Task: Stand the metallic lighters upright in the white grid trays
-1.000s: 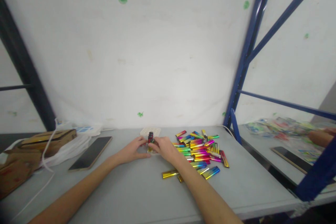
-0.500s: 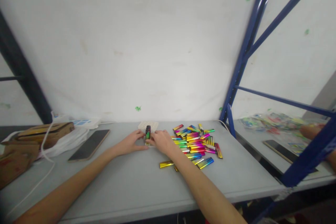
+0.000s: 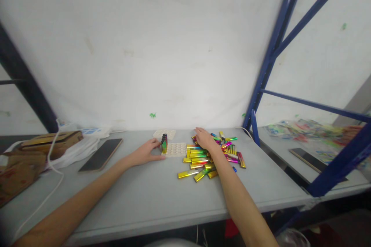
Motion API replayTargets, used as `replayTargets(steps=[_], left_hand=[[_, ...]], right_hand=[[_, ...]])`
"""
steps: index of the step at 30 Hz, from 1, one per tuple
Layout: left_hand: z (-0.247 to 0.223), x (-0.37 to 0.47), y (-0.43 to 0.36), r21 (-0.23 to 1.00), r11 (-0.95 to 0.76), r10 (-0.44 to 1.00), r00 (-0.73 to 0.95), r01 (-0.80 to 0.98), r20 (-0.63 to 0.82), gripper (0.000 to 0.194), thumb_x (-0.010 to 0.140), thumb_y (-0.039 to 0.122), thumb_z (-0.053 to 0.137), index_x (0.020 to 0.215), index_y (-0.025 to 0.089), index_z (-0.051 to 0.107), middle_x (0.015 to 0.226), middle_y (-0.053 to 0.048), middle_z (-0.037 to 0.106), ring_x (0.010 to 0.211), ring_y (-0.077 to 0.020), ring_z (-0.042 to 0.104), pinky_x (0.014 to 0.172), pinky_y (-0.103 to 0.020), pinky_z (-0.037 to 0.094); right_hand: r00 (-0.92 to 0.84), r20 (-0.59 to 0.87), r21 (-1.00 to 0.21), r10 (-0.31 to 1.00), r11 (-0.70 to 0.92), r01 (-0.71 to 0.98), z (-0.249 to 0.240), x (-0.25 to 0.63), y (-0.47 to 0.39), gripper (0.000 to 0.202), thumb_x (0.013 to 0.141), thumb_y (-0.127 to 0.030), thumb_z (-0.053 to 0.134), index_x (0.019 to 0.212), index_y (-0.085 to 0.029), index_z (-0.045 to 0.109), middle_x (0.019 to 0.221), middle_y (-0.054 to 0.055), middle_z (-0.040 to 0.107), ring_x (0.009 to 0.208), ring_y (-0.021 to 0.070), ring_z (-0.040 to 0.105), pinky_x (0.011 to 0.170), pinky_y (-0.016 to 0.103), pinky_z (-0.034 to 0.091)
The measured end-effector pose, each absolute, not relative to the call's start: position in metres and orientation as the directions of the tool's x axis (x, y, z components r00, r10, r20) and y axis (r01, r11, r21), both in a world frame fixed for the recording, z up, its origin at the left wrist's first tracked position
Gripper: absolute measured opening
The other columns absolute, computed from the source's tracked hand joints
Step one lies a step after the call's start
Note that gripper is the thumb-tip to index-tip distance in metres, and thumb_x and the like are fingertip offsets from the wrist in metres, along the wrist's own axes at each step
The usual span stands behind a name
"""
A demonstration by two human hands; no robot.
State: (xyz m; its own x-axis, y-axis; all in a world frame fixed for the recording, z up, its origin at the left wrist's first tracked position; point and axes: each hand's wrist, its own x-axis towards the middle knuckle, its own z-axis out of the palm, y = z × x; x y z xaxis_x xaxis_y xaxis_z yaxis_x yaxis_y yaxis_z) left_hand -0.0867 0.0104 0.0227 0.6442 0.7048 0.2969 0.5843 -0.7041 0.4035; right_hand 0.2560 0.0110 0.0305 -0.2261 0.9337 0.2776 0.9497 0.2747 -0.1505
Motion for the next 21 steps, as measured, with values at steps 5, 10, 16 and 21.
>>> replayTargets(steps=[5, 10, 16, 21], left_hand=[[0.023, -0.086, 0.010, 0.396, -0.705, 0.705, 0.645, 0.588, 0.295, 0.063, 0.078, 0.074, 0.072, 0.103, 0.017, 0.073, 0.109, -0.012, 0.068, 0.100, -0.0305, 0.066, 0.091, -0.040, 0.055], [0.023, -0.086, 0.011, 0.398, -0.712, 0.698, 0.645, 0.579, 0.311, 0.064, 0.078, 0.075, 0.072, 0.104, 0.017, 0.074, 0.108, -0.011, 0.068, 0.099, -0.0304, 0.066, 0.091, -0.040, 0.054], [0.025, -0.086, 0.011, 0.395, -0.721, 0.688, 0.655, 0.569, 0.311, 0.064, 0.078, 0.075, 0.073, 0.107, 0.018, 0.074, 0.105, -0.010, 0.068, 0.097, -0.0288, 0.065, 0.092, -0.039, 0.054], [0.026, -0.086, 0.010, 0.387, -0.719, 0.690, 0.657, 0.577, 0.304, 0.063, 0.079, 0.075, 0.072, 0.104, 0.017, 0.074, 0.106, -0.010, 0.067, 0.097, -0.0287, 0.065, 0.091, -0.039, 0.054]], right_hand=[[-0.212, 0.156, -0.146, 0.965, 0.234, 0.961, 0.028, 0.260, 0.020, 0.043, 0.098, -0.013, 0.047, 0.134, -0.011, 0.071, 0.137, 0.018, 0.070, 0.126, 0.0263, 0.066, 0.110, 0.034, 0.045], [-0.197, 0.136, -0.153, 0.971, 0.217, 0.964, 0.032, 0.262, 0.022, 0.032, 0.101, -0.021, 0.053, 0.116, -0.013, 0.080, 0.114, 0.018, 0.079, 0.108, 0.0265, 0.072, 0.098, 0.032, 0.050], [-0.253, 0.257, -0.201, 0.933, 0.307, 0.930, 0.032, 0.262, 0.018, 0.028, 0.105, -0.030, 0.057, 0.108, -0.012, 0.079, 0.109, 0.017, 0.078, 0.105, 0.0233, 0.070, 0.095, 0.029, 0.048], [-0.184, 0.438, -0.410, 0.880, 0.377, 0.831, 0.042, 0.248, 0.012, 0.031, 0.106, -0.031, 0.052, 0.122, -0.013, 0.071, 0.102, 0.012, 0.077, 0.090, 0.0203, 0.069, 0.086, 0.029, 0.047]])
